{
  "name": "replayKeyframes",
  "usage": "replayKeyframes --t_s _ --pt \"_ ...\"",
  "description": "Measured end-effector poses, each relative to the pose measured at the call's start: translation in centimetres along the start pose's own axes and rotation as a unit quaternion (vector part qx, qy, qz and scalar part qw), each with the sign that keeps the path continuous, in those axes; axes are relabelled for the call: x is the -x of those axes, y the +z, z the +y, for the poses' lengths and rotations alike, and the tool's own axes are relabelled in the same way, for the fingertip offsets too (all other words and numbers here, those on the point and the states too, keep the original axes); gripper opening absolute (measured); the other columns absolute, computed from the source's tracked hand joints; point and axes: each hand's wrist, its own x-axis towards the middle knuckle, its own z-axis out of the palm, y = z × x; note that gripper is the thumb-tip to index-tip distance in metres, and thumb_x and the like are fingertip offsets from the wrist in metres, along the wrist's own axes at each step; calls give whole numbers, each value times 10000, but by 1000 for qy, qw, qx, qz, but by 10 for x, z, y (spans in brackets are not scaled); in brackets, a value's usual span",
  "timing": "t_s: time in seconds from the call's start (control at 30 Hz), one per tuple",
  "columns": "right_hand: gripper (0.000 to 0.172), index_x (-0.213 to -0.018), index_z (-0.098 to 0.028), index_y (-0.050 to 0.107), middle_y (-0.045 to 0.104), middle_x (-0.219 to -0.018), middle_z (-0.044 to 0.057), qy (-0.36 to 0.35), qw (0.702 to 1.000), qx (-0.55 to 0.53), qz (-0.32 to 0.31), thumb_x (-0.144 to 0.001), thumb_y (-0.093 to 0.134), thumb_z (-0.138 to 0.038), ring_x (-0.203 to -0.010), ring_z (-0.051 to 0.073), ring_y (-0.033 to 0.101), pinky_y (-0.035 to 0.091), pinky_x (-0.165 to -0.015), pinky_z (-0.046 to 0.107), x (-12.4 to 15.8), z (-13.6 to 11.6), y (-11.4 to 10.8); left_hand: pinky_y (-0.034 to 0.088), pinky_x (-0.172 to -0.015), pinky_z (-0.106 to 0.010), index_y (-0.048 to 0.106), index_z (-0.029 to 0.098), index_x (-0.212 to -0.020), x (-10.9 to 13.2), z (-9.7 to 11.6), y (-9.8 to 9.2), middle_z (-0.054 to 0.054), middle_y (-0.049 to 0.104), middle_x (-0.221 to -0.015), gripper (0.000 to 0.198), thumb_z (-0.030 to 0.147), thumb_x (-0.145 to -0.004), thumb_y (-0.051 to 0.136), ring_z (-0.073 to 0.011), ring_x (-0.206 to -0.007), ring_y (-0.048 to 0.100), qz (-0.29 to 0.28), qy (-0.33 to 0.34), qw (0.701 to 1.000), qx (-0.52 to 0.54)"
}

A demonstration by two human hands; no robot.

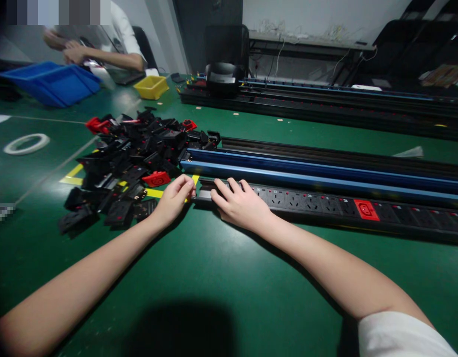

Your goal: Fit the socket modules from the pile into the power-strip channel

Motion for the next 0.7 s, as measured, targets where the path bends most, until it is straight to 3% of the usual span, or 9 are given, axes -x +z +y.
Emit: replayKeyframes --t_s 0.17,0.33,0.53,0.7 --pt "421 -1396 -134 572 533 -1539 192 -7 1000 23 10 -1025 492 -315 -1262 403 584 517 -963 539 0 0 2 411 -721 -294 533 222 -832 4 2 0 19 588 -748 293 453 -1005 485 -160 -730 560 8 17 998 -68" --pt "414 -1393 -138 579 542 -1532 191 -4 1000 22 11 -1026 489 -306 -1264 403 589 522 -967 542 0 -1 3 444 -738 -299 537 225 -943 3 0 -2 1 605 -860 181 404 -972 543 -166 -785 580 72 17 992 -103" --pt "404 -1386 -131 589 542 -1529 201 -1 1000 11 13 -1039 471 -302 -1270 413 591 528 -958 552 0 -1 2 525 -734 -293 545 213 -1092 -2 -8 -5 -76 576 -1187 220 282 -892 605 -155 -885 599 162 40 981 -103" --pt "407 -1386 -127 588 544 -1523 207 -3 1000 7 14 -1035 477 -302 -1269 419 592 530 -956 561 0 -1 2 537 -657 -265 483 240 -1304 -5 -14 -10 -155 382 -1562 435 250 -892 623 -112 -844 604 197 73 970 -124"
